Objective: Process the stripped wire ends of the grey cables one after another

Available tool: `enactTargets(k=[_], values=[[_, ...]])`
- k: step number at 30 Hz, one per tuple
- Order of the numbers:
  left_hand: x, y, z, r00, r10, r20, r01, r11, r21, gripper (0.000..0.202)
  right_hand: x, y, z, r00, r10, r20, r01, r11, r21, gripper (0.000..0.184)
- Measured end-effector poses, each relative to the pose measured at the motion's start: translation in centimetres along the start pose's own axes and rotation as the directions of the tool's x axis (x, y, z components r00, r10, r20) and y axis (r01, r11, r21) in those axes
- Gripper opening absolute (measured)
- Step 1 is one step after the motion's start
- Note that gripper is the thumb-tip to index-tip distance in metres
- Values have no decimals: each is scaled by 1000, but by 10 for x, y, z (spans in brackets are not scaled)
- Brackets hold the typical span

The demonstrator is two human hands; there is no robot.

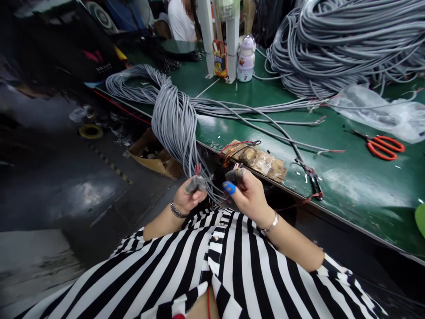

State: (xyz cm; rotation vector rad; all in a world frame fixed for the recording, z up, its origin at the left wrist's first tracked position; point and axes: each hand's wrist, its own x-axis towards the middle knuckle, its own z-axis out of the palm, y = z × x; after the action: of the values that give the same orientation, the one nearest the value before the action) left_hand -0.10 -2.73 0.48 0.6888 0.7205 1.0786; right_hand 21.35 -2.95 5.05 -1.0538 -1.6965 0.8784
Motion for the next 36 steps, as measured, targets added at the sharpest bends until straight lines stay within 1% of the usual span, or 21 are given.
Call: enactTargets(k=[2,3,4,6,7,8,10,12,14,15,16,17,19,21,23,25,27,29,32,34,36], values=[[-1,-4,-1,1000,-15,11,15,999,30,50,1,-4,7,991,-132,24,134,981,-139,47],[-1,-6,-1,999,-27,23,26,999,41,51,3,-6,11,982,-174,70,184,967,-174,54],[-1,-8,-1,999,-37,32,36,998,46,52,5,-7,15,972,-205,118,224,958,-180,56],[-2,-11,-1,997,-54,48,52,998,42,53,9,-7,21,954,-230,191,258,956,-138,39],[-2,-11,-1,996,-64,61,62,997,39,53,10,-6,23,951,-225,211,251,962,-105,28],[-3,-10,-1,993,-84,81,81,996,43,52,10,-4,24,950,-213,227,231,971,-59,22],[-4,-7,-2,976,-153,157,141,986,88,51,8,1,24,950,-133,283,113,990,87,28],[-5,-1,-2,932,-248,263,204,961,185,50,4,5,23,920,16,390,-132,953,271,37],[-6,7,-1,878,-324,352,222,928,298,50,0,7,21,848,174,501,-398,833,383,46],[-6,12,0,856,-349,382,212,911,355,49,-1,8,19,817,242,524,-490,771,407,48],[-7,16,1,840,-362,405,190,894,405,48,-2,9,16,801,300,518,-546,722,425,49],[-7,19,2,832,-359,424,154,882,445,46,-3,11,11,800,351,487,-573,687,446,50],[-8,24,4,839,-300,453,40,865,499,44,-4,16,0,827,432,361,-562,654,506,49],[-8,24,5,883,-163,440,-119,829,547,39,-6,24,-13,848,480,225,-516,655,552,48],[-5,20,3,919,3,394,-263,749,608,32,-10,34,-22,847,506,166,-504,662,555,50],[-2,14,1,929,135,345,-342,668,661,28,-13,46,-24,830,534,161,-527,655,542,52],[2,9,1,929,215,302,-368,622,691,27,-13,55,-19,818,555,152,-540,649,536,54],[7,5,4,931,258,259,-365,603,710,27,-8,61,-12,813,557,171,-551,640,535,58],[14,3,11,934,288,211,-349,612,710,28,6,63,-1,781,540,314,-616,582,530,66],[18,1,15,933,302,194,-348,624,700,28,13,63,5,760,526,382,-645,535,546,65],[22,-1,18,934,302,192,-347,628,697,29,16,64,10,772,533,346,-623,524,581,59]])
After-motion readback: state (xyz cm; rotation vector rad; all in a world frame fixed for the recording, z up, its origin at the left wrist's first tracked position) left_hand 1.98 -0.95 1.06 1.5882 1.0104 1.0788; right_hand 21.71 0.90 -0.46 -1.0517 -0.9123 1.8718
